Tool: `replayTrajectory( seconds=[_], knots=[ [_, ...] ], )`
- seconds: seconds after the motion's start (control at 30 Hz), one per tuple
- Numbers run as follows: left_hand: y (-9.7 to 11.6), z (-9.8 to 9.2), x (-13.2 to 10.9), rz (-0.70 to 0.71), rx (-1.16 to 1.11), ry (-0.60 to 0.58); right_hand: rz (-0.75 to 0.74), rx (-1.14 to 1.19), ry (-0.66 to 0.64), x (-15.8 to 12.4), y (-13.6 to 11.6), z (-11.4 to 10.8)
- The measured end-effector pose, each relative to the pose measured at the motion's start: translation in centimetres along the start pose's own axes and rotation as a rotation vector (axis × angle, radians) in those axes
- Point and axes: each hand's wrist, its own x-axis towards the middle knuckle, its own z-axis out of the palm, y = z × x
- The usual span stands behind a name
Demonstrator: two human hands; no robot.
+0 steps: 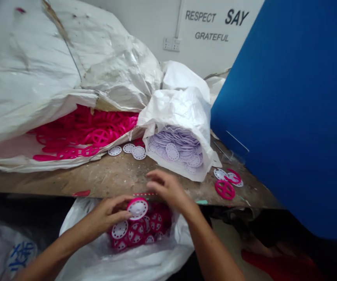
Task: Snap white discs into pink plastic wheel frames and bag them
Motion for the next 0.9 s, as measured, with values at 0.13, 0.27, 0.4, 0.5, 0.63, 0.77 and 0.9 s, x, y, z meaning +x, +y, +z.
replayTrajectory(
  seconds=[0.13, 0.27, 0.4, 0.5, 0.63, 0.77, 0.9],
  knots=[
    [1.0, -4.3, 1.3, 0.059, 0.403, 0.301, 0.142, -0.448, 0.418, 5.3, 3.6, -4.4],
    [0.4, -11.1, 3.4, 0.191, 0.727, 0.802, 0.184, -0.752, 0.324, 7.7, 7.1, -5.5],
    [-0.3, -17.2, 5.8, 0.221, 0.834, 1.060, 0.147, -0.841, 0.351, 6.8, 8.5, -5.3],
    [-0.3, -19.3, 8.1, 0.238, 0.879, 1.087, 0.115, -0.867, 0.446, 5.7, 8.2, -5.3],
    [-0.4, -19.1, 10.1, 0.267, 0.978, 1.026, -0.057, -0.832, 0.613, 3.9, 6.5, -4.8],
    [-0.9, -17.7, 9.7, 0.285, 1.046, 0.992, -0.166, -0.676, 0.683, 1.8, 4.5, -3.2],
    [-0.6, -16.8, 8.3, 0.311, 1.082, 0.970, -0.168, -0.466, 0.642, 0.3, 3.0, -1.2]
  ],
)
